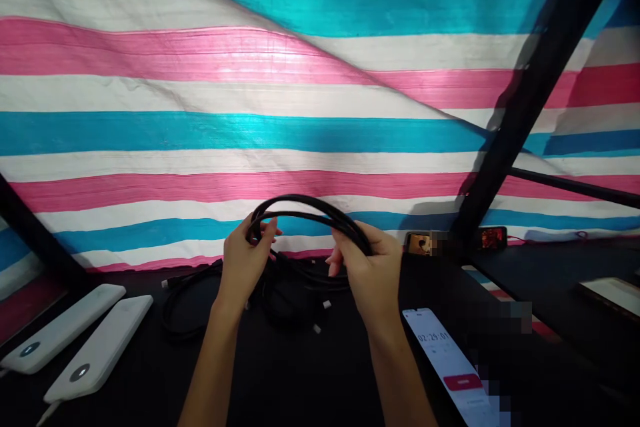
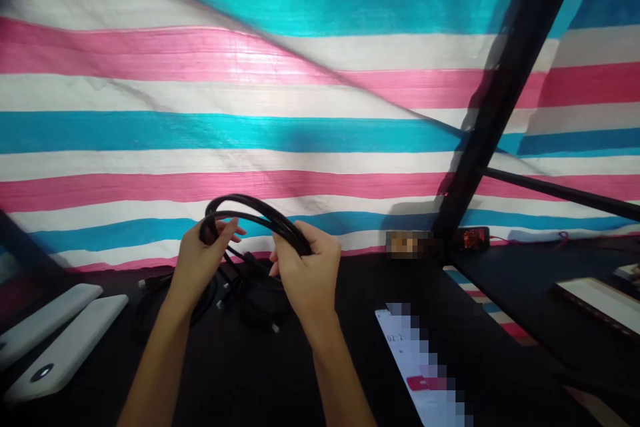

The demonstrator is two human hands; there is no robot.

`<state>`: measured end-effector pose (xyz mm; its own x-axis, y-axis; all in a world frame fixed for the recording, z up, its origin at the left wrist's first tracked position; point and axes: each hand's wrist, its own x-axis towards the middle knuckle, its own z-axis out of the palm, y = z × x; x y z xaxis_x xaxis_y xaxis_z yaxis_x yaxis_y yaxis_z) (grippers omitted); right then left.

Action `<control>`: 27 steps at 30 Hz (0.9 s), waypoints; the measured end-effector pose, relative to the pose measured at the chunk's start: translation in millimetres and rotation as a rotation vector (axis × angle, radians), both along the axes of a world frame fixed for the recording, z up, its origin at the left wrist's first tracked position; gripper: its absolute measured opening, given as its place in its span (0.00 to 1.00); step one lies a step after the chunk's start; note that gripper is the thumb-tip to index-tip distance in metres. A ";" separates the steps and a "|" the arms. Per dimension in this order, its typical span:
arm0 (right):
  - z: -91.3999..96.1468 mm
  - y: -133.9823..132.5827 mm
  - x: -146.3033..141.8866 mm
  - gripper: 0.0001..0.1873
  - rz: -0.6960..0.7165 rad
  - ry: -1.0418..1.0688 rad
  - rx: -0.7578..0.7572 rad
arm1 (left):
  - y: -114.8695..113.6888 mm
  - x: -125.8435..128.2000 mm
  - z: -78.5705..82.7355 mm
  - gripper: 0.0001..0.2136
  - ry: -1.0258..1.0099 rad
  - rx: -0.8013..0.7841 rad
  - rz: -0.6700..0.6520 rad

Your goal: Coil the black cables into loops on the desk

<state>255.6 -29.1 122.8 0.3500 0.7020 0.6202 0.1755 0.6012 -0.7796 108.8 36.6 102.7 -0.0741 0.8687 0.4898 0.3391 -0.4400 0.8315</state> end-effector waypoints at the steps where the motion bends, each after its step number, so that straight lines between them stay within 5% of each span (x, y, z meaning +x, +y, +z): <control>1: -1.1 1.1 -0.4 0.17 -0.009 0.040 0.043 | 0.5 -1.4 -0.4 0.18 0.036 -0.056 0.038; 7: -6.8 3.0 -5.3 0.17 -0.123 -0.018 0.230 | -3.6 -14.1 -9.8 0.19 0.374 -0.296 0.050; 13: -15.0 12.4 -4.9 0.17 -0.042 0.120 0.312 | 6.4 -6.3 -17.5 0.27 0.135 -0.635 -0.395; 18: -10.2 18.3 1.9 0.18 0.026 0.281 0.202 | 12.4 9.2 -15.2 0.19 -0.135 -0.409 -0.418; 27: 2.8 21.9 1.4 0.24 0.383 0.386 0.007 | 10.1 5.5 -2.9 0.05 -0.410 -0.203 -0.461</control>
